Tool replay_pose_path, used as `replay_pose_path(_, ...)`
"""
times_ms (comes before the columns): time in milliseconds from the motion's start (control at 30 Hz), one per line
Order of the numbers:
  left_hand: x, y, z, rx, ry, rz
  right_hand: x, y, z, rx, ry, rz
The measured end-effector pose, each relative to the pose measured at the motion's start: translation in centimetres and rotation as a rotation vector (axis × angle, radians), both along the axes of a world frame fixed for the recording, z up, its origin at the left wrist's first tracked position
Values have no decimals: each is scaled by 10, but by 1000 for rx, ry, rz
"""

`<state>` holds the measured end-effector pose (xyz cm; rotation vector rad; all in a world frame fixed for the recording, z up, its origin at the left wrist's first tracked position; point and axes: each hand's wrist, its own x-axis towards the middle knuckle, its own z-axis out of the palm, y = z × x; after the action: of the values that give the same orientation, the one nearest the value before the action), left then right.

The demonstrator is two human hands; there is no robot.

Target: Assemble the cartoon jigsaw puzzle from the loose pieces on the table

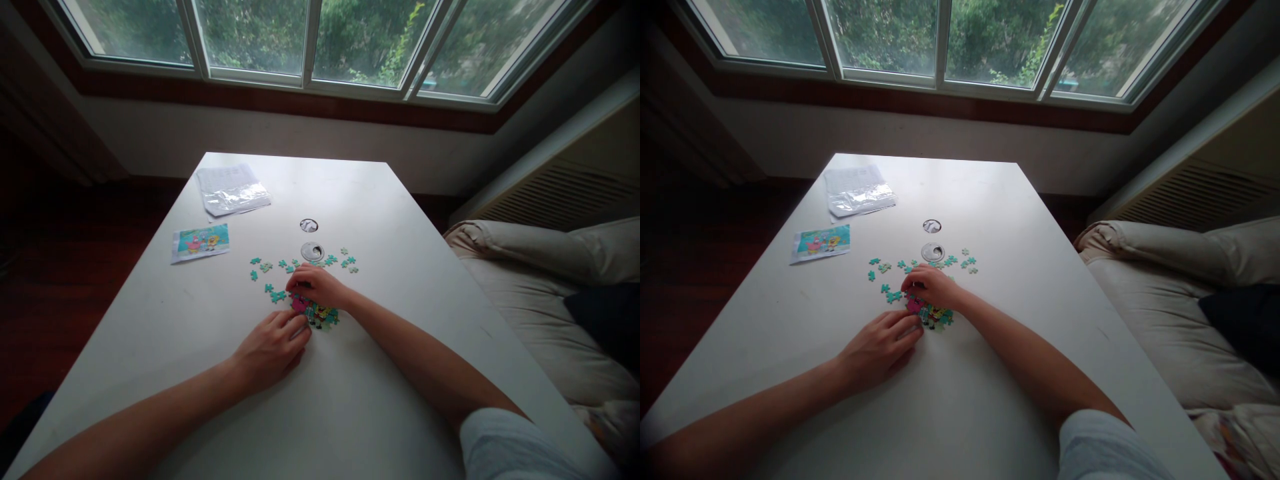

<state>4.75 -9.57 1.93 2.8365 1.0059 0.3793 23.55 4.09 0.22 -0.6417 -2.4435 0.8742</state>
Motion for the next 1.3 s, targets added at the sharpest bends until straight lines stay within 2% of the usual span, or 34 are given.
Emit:
replay_pose_path(267,0,1,-2,-1,10,-1,2,1,5,16,-24,61)
replay_pose_path(533,0,1,-1,2,-1,-5,2,-1,7,-150,30,-23)
replay_pose_path(833,1,1,0,5,-24,4,-3,-2,7,-30,-25,44)
replay_pose_path(1300,0,1,-1,-14,21,-2,-6,-1,4,53,-41,112)
